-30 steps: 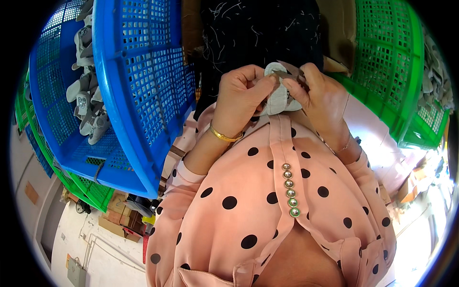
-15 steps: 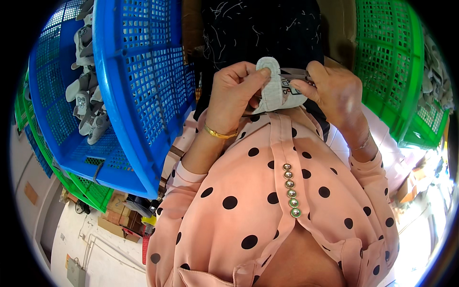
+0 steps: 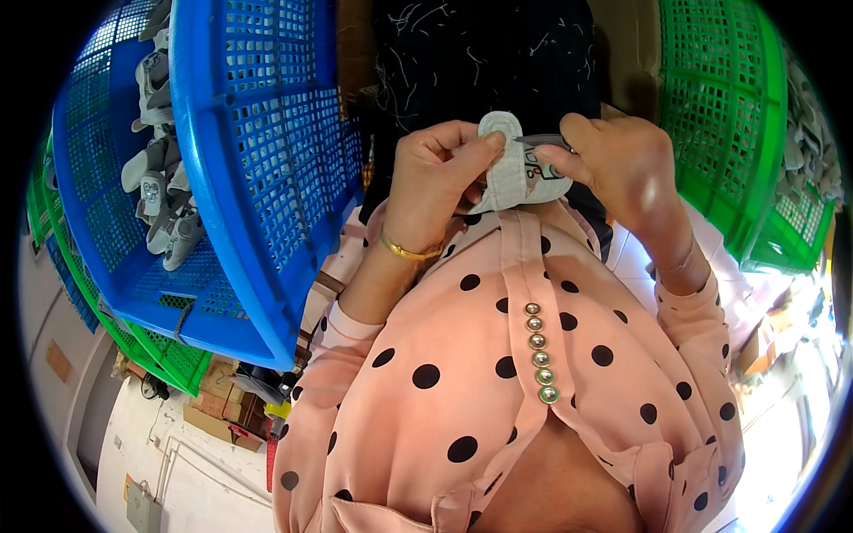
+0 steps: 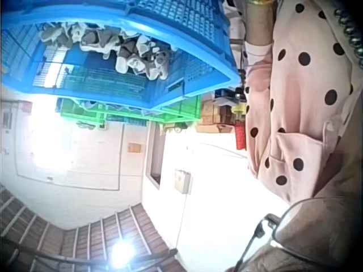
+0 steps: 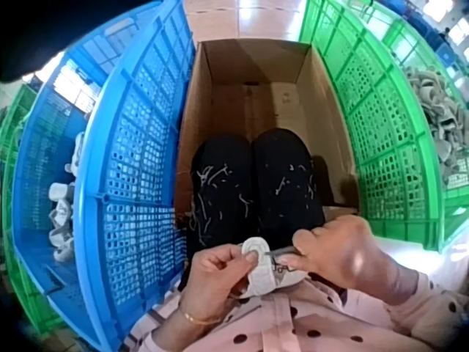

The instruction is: The person sits on the floor and uses scissors to trim loose threads and excess fabric from the edges of white slippers. They handle the slippers one at a time, picking them from a blue basket, trimming them, and placing them into a cardboard box.

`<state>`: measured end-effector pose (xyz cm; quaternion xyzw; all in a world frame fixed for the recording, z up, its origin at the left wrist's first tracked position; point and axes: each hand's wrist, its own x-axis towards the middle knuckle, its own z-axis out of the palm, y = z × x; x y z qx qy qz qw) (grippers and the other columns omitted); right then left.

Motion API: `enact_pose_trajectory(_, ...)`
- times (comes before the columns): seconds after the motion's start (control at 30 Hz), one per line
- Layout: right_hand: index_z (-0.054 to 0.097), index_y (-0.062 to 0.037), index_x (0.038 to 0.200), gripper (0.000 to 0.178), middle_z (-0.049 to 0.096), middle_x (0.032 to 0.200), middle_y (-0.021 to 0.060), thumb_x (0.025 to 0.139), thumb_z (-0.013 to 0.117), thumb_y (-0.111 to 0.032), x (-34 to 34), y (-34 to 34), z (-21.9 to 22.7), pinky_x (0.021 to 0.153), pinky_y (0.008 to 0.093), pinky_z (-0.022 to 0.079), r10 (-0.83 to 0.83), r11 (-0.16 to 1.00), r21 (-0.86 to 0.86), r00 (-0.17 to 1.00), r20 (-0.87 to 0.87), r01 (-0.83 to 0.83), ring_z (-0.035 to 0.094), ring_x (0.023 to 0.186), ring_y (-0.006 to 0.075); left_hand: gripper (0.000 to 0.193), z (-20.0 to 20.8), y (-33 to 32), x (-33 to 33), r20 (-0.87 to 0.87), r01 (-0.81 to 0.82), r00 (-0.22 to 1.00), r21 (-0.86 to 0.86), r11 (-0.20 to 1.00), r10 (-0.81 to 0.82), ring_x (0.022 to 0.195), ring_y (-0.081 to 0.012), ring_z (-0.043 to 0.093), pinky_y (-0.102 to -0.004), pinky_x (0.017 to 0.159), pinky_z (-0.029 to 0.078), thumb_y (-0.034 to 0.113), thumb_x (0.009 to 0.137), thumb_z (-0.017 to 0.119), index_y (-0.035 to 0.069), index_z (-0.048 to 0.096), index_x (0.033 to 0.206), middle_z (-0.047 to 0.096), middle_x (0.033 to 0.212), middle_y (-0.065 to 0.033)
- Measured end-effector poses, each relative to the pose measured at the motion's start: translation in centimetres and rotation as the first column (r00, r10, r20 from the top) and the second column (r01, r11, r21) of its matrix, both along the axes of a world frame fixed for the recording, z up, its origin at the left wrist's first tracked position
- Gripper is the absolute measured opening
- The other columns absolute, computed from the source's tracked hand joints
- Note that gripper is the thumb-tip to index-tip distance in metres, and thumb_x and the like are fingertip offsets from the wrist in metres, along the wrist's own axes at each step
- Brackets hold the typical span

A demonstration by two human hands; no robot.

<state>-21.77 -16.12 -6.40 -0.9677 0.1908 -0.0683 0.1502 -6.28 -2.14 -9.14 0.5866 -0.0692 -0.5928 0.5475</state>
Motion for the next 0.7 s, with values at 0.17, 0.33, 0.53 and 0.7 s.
enact_pose_trajectory(0.17, 0.051, -0.0094, 0.067, 0.039, 0.046, 0.051, 0.0087, 0.083, 0.069, -0.041, -0.3, -0.1, -0.4, 0.042, 0.0334, 0.035, -0.253, 0.895, 0.374, 0.967, -0.024, 0.243, 0.047, 0.046, 0.0268, 0.018, 0.2, 0.1, 0.1, 0.021, 0.000, 1.000, 0.018, 1.000, 0.000, 0.048, -0.0010, 0.050, -0.0144, 0.043, 0.037, 0.018, 0.087, 0.068, 0.003, 0.068, 0.077, 0.062, 0.065, 0.0009)
enact_pose_trajectory(0.33, 0.048, -0.0099, 0.066, 0.041, 0.045, 0.051, 0.0062, 0.081, 0.071, -0.040, -0.4, 0.5, 0.0, 0.042, 0.0311, 0.035, -0.068, 0.998, 0.013, 0.998, 0.013, 0.068, 0.047, 0.045, 0.0231, 0.019, 0.2, 0.0, 0.2, 0.001, -0.004, 1.000, -0.002, 1.000, 0.004, 0.048, -0.0012, 0.050, -0.0146, 0.042, 0.037, 0.019, 0.088, 0.068, 0.003, 0.066, 0.076, 0.062, 0.064, 0.0006)
enact_pose_trajectory(0.53, 0.047, -0.0106, 0.066, 0.041, 0.046, 0.053, 0.0034, 0.078, 0.073, -0.040, -0.1, 0.7, 0.2, 0.042, 0.0291, 0.037, -0.030, 0.994, -0.106, 1.000, -0.008, 0.029, 0.050, 0.046, 0.0188, 0.018, 0.1, 0.0, 0.2, -0.008, 0.002, 1.000, -0.008, 1.000, -0.002, 0.048, -0.0014, 0.051, -0.0144, 0.042, 0.037, 0.018, 0.088, 0.068, 0.003, 0.067, 0.078, 0.062, 0.064, 0.0002)
enact_pose_trajectory(0.7, 0.048, -0.0111, 0.067, 0.040, 0.046, 0.054, 0.0026, 0.078, 0.073, -0.040, 0.1, 0.7, 0.2, 0.044, 0.0288, 0.038, -0.004, 0.990, -0.138, 1.000, 0.001, 0.004, 0.051, 0.046, 0.0178, 0.018, 0.1, 0.1, 0.1, 0.005, -0.002, 1.000, -0.005, 1.000, 0.002, 0.048, -0.0015, 0.051, -0.0141, 0.042, 0.037, 0.018, 0.088, 0.068, 0.003, 0.067, 0.079, 0.062, 0.064, 0.0000)
